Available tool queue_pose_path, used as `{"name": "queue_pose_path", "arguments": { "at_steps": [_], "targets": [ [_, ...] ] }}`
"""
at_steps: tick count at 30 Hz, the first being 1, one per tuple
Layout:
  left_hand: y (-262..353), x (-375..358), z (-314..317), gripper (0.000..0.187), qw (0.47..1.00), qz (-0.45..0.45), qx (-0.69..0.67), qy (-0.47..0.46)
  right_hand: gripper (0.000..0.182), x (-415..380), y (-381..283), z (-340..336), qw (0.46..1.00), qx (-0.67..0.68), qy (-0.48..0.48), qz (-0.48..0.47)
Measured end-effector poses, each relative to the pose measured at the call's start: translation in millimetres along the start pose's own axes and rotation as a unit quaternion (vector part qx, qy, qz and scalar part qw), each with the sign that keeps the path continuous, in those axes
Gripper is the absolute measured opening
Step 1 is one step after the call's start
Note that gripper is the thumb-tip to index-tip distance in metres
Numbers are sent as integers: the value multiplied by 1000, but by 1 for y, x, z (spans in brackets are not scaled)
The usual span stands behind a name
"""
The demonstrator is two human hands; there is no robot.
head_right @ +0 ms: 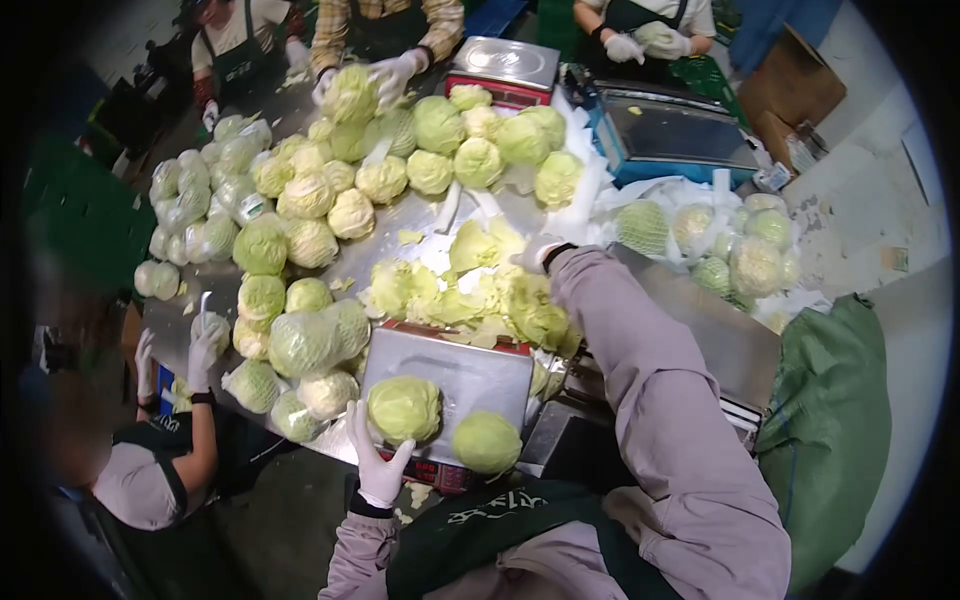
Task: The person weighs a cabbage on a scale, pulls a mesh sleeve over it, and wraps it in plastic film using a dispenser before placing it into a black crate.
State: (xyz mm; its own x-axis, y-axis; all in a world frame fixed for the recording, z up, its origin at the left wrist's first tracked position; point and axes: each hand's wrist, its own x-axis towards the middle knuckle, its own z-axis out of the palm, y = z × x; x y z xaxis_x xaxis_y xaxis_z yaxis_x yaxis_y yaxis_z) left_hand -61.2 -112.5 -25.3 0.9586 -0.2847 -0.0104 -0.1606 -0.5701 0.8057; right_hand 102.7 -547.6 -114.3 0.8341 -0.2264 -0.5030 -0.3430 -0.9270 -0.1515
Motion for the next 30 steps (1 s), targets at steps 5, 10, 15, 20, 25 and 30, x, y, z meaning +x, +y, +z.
{"name": "queue_pose_path", "arguments": {
  "at_steps": [5, 10, 15, 20, 25, 30],
  "targets": [
    [7, -7, -15, 82, 998, -8, 2, 68, 47, -3, 24, -18, 984, -58, 158, -66],
    [16, -19, -22, 67, 992, -8, -35, 119, 33, -132, -3, -92, 824, 314, 456, -118],
    [48, -45, -11, 39, 955, -39, -287, 69, 15, -298, -24, -110, 577, 760, 181, -239],
    [72, -74, 27, 17, 854, -109, -483, -161, 8, -346, -18, -14, 603, 711, -62, -357],
    [92, -106, 59, 7, 838, -70, -478, -254, 31, -396, -81, 70, 702, 680, -107, -183],
    [89, -126, 72, 16, 809, -61, -515, -277, 26, -411, -67, 117, 601, 790, -70, -101]
  ]
}}
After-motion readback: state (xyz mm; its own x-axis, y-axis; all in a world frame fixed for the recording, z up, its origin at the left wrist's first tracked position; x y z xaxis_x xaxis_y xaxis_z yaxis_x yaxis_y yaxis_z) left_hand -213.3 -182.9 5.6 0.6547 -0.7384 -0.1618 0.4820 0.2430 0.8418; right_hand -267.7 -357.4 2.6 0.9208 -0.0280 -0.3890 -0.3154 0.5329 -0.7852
